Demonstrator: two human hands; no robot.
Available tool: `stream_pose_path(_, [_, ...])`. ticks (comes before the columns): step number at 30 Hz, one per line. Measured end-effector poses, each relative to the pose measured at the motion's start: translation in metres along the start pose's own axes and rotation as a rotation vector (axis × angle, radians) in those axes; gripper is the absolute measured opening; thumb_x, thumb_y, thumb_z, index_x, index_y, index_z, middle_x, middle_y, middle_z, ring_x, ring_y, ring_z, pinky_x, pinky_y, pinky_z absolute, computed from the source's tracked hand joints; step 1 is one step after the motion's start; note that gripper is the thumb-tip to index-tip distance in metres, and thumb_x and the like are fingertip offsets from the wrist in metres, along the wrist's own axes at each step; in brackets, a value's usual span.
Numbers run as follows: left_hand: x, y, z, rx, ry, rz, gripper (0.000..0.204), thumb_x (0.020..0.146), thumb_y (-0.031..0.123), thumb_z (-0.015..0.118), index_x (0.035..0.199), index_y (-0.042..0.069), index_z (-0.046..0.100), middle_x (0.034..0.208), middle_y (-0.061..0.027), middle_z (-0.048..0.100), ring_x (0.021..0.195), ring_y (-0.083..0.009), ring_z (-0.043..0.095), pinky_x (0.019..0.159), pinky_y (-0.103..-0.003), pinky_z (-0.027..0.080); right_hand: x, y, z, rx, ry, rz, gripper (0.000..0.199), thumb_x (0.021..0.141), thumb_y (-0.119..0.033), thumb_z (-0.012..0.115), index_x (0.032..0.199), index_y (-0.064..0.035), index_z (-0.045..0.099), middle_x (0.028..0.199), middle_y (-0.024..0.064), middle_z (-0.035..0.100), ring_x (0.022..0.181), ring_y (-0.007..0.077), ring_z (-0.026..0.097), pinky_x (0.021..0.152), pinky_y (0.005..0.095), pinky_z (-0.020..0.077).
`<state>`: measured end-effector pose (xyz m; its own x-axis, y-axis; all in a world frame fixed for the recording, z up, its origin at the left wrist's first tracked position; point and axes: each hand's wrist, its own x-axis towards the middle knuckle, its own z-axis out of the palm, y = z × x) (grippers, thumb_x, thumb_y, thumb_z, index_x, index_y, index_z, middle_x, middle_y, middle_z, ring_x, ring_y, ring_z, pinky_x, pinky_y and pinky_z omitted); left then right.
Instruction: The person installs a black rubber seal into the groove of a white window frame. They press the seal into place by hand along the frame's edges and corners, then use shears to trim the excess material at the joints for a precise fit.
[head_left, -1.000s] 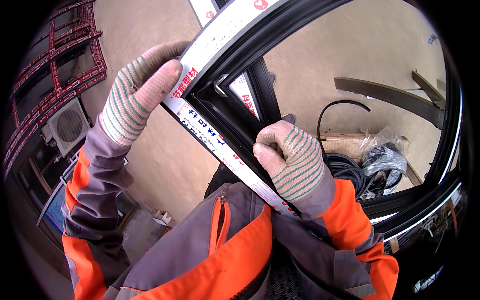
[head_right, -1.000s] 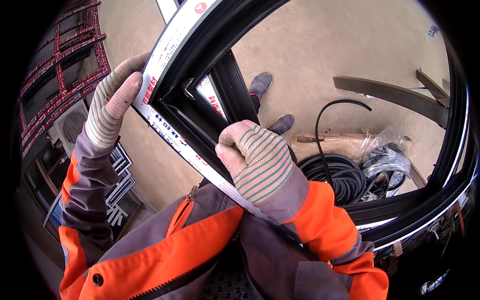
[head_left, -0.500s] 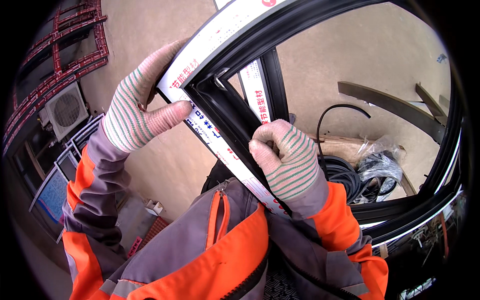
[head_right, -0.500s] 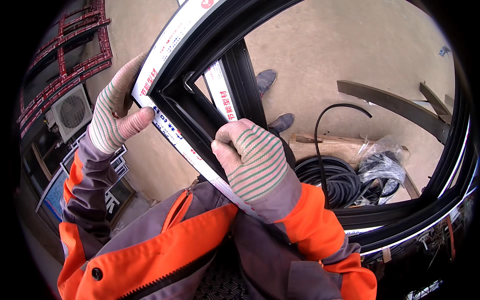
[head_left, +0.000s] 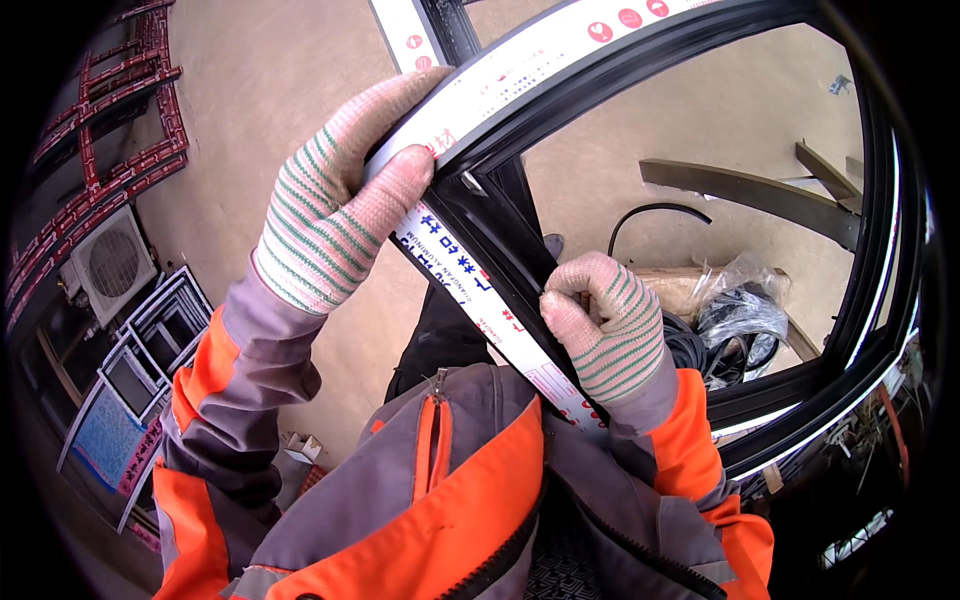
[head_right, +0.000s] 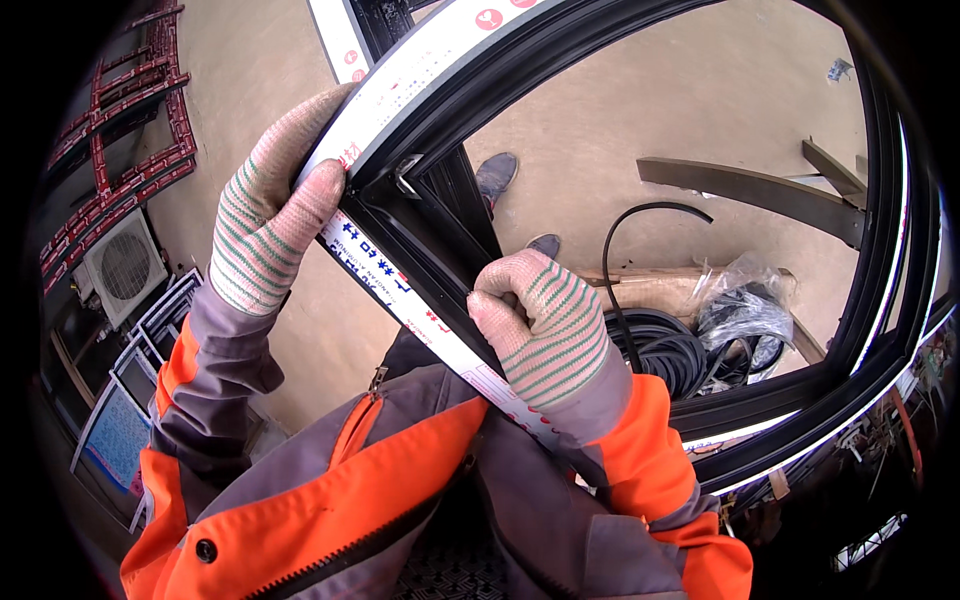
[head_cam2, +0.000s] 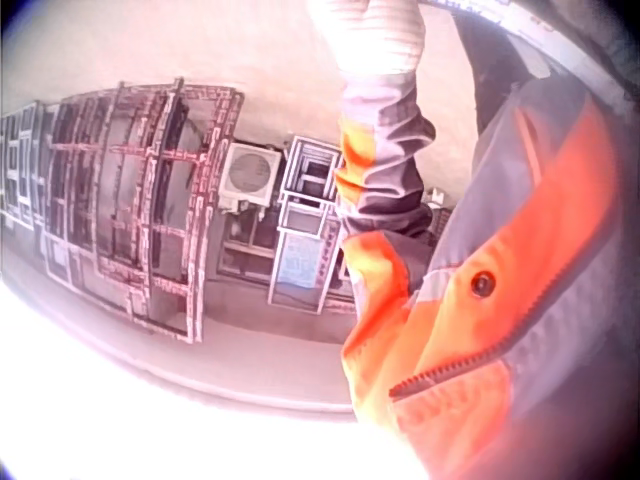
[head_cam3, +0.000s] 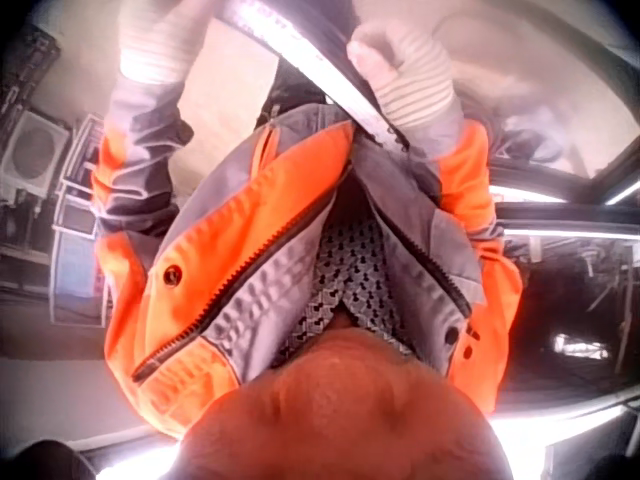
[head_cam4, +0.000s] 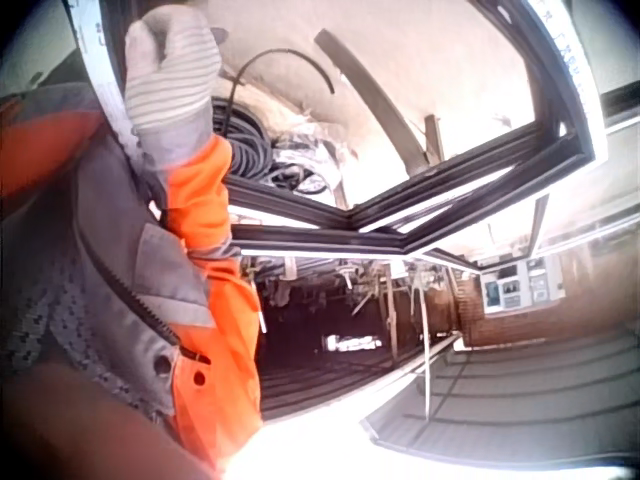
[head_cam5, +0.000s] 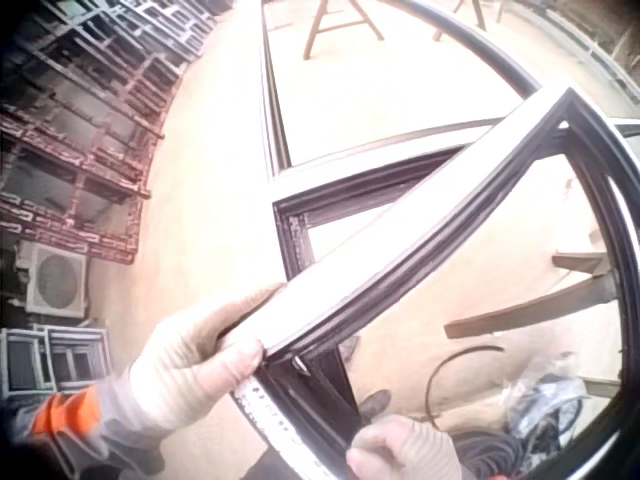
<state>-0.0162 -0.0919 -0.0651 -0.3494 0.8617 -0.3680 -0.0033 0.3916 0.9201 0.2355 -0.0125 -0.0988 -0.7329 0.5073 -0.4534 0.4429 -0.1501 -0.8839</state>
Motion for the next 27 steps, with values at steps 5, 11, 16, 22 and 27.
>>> stream_pose_path(5, [0.005,0.000,-0.008,0.061,-0.071,0.052,0.059,0.102,0.016,0.064,0.156,0.001,0.044,0.145,-0.0170,0.057,0.136,-0.0253,0.054,0.115,-0.036,0.041,0.004,0.003,-0.005,-0.015,0.009,0.006,0.008,0.094,-0.008,0.069,0.099,-0.0035,0.065,0.083,0.0027,0.064,0.074,0.0089,0.059,0.067,0.0273,0.0494])
stream_pose_path(11, [-0.004,0.017,-0.014,0.970,-0.151,0.688,0.087,0.080,0.035,0.086,0.148,-0.005,0.049,0.148,-0.0264,0.054,0.139,-0.0433,0.053,0.117,-0.052,0.040,-0.001,0.004,-0.005,-0.041,0.026,0.015,0.012,0.093,-0.010,0.072,0.101,-0.0024,0.067,0.090,0.0141,0.068,0.079,0.0270,0.069,0.073,0.0365,0.0550])
stream_pose_path(16, [0.006,0.018,0.012,0.969,-0.467,0.719,0.097,0.069,0.055,0.085,0.141,-0.002,0.056,0.142,-0.0223,0.060,0.132,-0.0420,0.058,0.114,-0.054,0.041,0.000,0.008,-0.006,-0.007,0.033,-0.029,0.009,0.094,-0.008,0.069,0.100,-0.0023,0.066,0.089,0.0096,0.067,0.080,0.0187,0.064,0.074,0.0341,0.0534])
stream_pose_path(22, [0.021,0.008,0.028,1.010,-0.716,0.722,0.113,0.059,0.063,0.085,0.145,-0.002,0.052,0.127,-0.0176,0.065,0.117,-0.0389,0.064,0.107,-0.052,0.048,0.006,-0.001,-0.009,0.066,-0.002,-0.025,0.010,0.092,-0.008,0.069,0.098,0.0000,0.069,0.091,0.0184,0.070,0.085,0.0331,0.071,0.077,0.0419,0.0559])
stream_pose_path(27, [0.028,0.009,0.040,1.122,-0.660,0.709,0.094,0.061,0.056,0.086,0.133,0.000,0.060,0.109,-0.0148,0.068,0.098,-0.0363,0.068,0.087,-0.047,0.054,0.006,-0.002,-0.009,0.097,0.035,-0.054,0.008,0.093,-0.007,0.067,0.097,0.0002,0.068,0.090,0.0197,0.069,0.086,0.0359,0.070,0.078,0.0422,0.0546])
